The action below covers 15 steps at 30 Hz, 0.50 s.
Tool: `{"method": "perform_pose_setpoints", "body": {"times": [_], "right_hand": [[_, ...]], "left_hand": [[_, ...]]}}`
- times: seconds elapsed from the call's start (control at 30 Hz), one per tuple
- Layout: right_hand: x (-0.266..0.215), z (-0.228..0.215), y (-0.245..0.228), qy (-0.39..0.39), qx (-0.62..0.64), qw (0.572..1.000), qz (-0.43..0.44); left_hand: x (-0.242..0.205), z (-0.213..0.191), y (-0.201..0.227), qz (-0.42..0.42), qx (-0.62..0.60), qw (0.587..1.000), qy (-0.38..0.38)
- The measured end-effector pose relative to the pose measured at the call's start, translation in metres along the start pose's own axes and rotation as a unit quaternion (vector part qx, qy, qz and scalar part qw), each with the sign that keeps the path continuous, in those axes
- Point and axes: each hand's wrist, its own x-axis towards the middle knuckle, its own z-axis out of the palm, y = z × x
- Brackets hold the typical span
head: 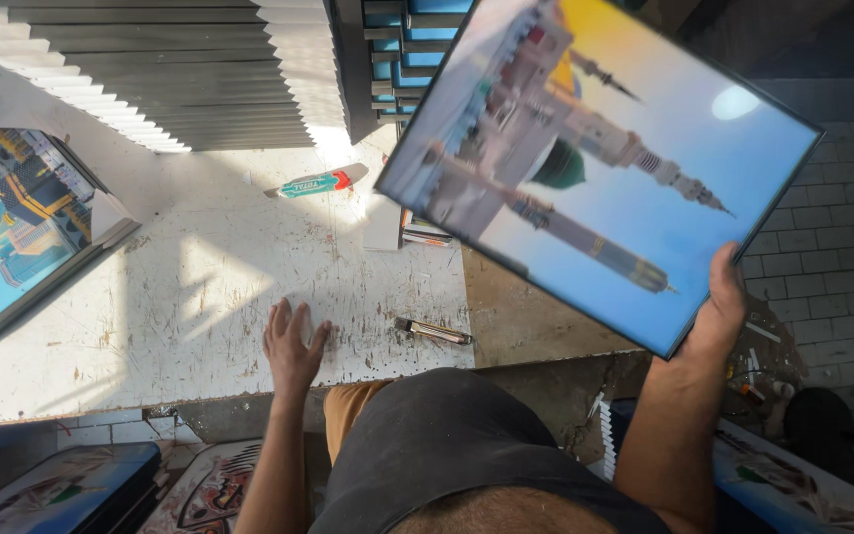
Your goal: The person assembles picture frames by inserting white foam board inserts into black frames and trimming excess material with a utility knife. They repeatedly handle frames and foam pieces, cut along the frame edges, and stack completed frames on the table.
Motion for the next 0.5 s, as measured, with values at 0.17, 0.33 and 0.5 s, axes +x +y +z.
{"method": "perform_pose_setpoints", "body": {"times": [0.17, 0.33, 0.5], "right_hand": [[-0.015, -0.038, 0.035, -0.112, -0.072, 0.991, -0.028], [-0.022, -0.031, 0.06, -0.213, -0.117, 0.97, 0.001], [-0.022, 0.0, 0.098, -0.287, -0.16, 0.944, 0.015]], "left_hand": [[0.024, -0.06, 0.057, -0.08, -0.414, 0.905, -0.046], [0.044, -0.133, 0.116, 0.064, -0.576, 0.814, -0.04], [0.046, -0.18, 0.118, 0.027, -0.602, 0.791, 0.11]]}}
